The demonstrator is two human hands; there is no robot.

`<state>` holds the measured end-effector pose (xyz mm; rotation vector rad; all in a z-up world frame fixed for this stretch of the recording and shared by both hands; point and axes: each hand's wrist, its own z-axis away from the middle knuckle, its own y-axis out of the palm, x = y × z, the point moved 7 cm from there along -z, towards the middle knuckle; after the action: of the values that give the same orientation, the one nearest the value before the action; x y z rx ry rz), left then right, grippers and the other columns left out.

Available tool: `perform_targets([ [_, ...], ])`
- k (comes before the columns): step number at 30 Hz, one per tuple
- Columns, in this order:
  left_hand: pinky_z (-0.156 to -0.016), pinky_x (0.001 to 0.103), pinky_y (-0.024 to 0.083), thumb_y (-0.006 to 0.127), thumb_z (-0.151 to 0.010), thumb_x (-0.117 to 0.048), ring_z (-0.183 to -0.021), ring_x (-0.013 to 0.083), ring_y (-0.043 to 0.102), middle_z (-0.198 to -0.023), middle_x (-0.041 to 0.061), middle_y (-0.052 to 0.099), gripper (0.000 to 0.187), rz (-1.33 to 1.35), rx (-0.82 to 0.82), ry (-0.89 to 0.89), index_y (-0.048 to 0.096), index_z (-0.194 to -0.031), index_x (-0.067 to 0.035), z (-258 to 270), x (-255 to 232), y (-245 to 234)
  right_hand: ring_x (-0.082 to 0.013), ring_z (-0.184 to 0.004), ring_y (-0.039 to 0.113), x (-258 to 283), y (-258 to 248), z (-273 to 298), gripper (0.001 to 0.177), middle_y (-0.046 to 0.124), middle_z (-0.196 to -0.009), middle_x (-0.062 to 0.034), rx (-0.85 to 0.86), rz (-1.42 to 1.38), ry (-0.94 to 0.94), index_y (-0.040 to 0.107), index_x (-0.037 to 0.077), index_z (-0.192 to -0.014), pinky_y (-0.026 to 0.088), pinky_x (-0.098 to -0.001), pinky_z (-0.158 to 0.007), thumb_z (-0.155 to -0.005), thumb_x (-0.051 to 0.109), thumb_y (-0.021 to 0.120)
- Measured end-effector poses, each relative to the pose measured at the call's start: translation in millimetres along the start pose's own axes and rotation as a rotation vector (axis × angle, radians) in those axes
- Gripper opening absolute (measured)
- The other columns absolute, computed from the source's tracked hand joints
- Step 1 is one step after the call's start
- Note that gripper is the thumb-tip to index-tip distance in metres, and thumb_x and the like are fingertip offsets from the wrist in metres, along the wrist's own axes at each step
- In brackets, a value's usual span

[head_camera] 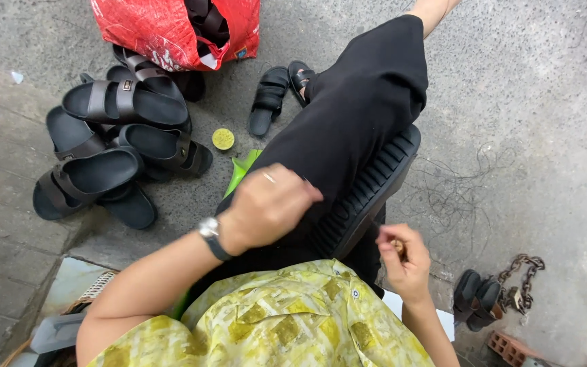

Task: Hand-stitching a shoe sole to the upper part using a needle and thread

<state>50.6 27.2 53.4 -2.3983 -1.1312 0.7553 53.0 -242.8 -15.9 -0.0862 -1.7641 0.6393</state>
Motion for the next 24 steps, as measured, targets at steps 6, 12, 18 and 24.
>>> perform_targets([
  [6,-0.062,0.036,0.040,0.068,-0.090,-0.008,-0.079,0.0268,0.050,-0.084,0.005,0.047,0.004,-0.219,0.123,-0.211,0.064,-0.088,-0.007,2,85,-35,-0.0206,-0.059,0.057,27,-1,-14,0.018,0.061,-0.090,-0.0139,-0.027,0.188,-0.150,0.058,0.000,-0.107,0.048,-0.0302,-0.054,-0.097,0.007,0.045],
  [12,-0.104,0.051,0.045,0.054,-0.096,0.004,-0.115,0.0431,0.054,-0.121,0.024,0.053,0.023,0.205,0.216,-0.160,0.062,-0.118,0.003,-19,10,-12,-0.0179,-0.067,0.054,33,7,-14,0.033,0.058,-0.091,-0.0073,0.080,0.629,-0.278,0.060,0.009,-0.125,0.043,-0.0271,-0.058,-0.096,-0.003,0.053],
  [18,-0.095,0.047,0.049,0.062,-0.086,-0.004,-0.113,0.0443,0.054,-0.114,0.029,0.052,0.037,0.538,0.304,-0.037,0.053,-0.118,0.014,5,-44,55,-0.0199,-0.072,0.062,21,3,-11,0.033,0.060,-0.089,-0.0008,0.067,0.775,-0.290,0.066,0.018,-0.122,0.052,-0.0306,-0.061,-0.093,0.014,0.051],
  [24,-0.090,0.034,0.051,0.073,-0.074,-0.023,-0.104,0.0333,0.057,-0.107,0.021,0.052,0.057,0.223,0.537,0.130,0.053,-0.117,0.009,17,-54,94,-0.0151,-0.067,0.057,40,10,-15,0.039,0.055,-0.086,-0.0005,0.160,1.073,-0.406,0.059,0.019,-0.128,0.052,-0.0265,-0.059,-0.090,0.013,0.049],
])
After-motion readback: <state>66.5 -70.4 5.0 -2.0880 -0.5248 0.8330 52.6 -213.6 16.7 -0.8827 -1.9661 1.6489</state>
